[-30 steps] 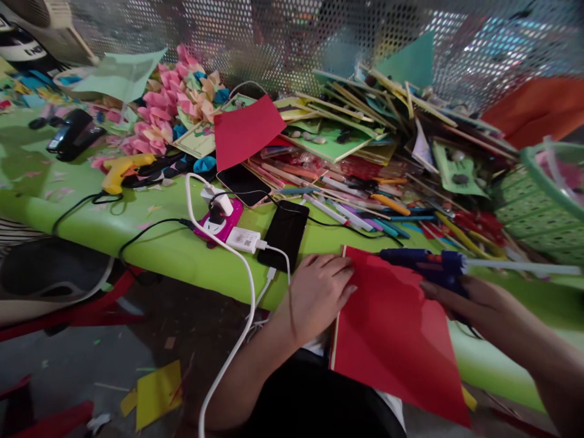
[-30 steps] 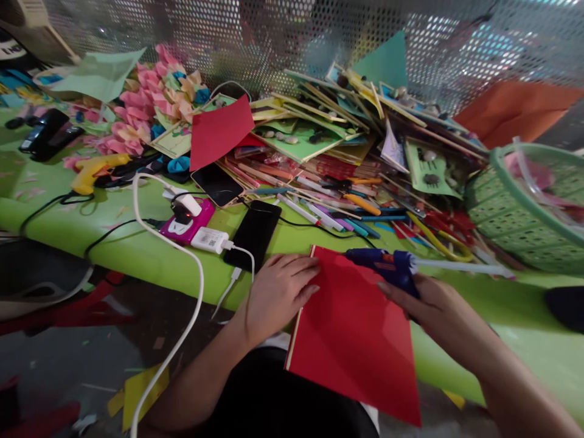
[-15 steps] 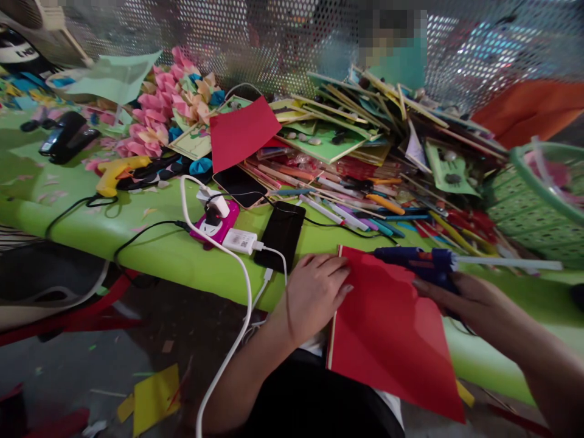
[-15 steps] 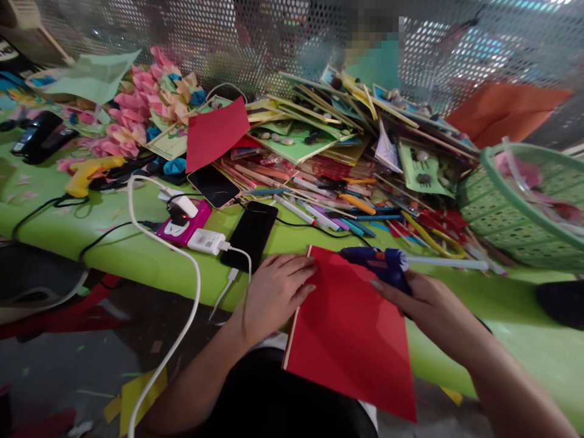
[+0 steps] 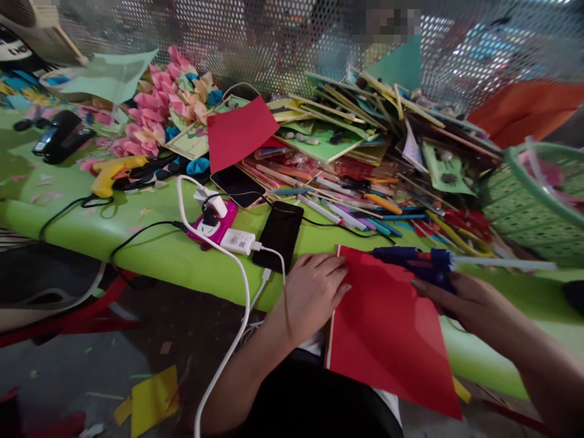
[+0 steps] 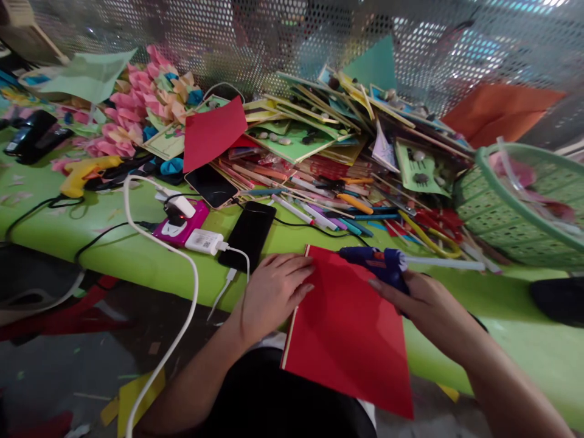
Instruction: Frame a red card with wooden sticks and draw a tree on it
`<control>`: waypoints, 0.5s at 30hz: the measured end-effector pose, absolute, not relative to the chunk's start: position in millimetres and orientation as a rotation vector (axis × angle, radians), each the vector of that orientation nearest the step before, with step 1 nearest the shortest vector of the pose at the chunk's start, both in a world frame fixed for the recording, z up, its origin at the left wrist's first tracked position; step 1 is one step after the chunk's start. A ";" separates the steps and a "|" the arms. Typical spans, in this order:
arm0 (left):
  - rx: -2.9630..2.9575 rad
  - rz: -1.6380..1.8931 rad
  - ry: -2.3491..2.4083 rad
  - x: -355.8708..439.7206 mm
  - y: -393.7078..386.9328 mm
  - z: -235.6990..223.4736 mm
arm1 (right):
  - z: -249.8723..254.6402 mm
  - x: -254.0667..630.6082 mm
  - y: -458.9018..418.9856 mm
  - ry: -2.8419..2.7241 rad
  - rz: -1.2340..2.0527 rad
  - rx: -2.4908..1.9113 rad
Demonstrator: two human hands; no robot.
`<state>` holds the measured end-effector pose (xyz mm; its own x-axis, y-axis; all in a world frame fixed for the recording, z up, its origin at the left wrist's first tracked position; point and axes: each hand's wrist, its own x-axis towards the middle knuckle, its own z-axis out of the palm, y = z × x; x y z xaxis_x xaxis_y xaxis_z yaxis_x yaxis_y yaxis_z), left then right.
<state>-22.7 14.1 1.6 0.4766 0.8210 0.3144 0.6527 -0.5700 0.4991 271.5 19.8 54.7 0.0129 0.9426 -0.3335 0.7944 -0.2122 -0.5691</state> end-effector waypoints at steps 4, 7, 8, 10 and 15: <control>2.425 0.772 1.243 -22.2 14.4 2.9 | 53.5 280.4 15.5 -1.735 1.013 -2.162; 2.427 0.751 1.249 -22.4 14.8 4.0 | 55.1 275.3 17.0 -1.758 1.045 -2.135; 2.425 0.746 1.251 -22.5 14.9 4.2 | 55.8 272.3 18.1 -1.775 1.068 -2.117; 2.422 0.741 1.254 -22.8 14.9 4.2 | 57.1 267.1 19.9 -1.796 1.078 -2.104; 2.425 0.761 1.251 -21.9 14.6 2.7 | 59.2 268.5 18.4 -1.756 1.067 -2.140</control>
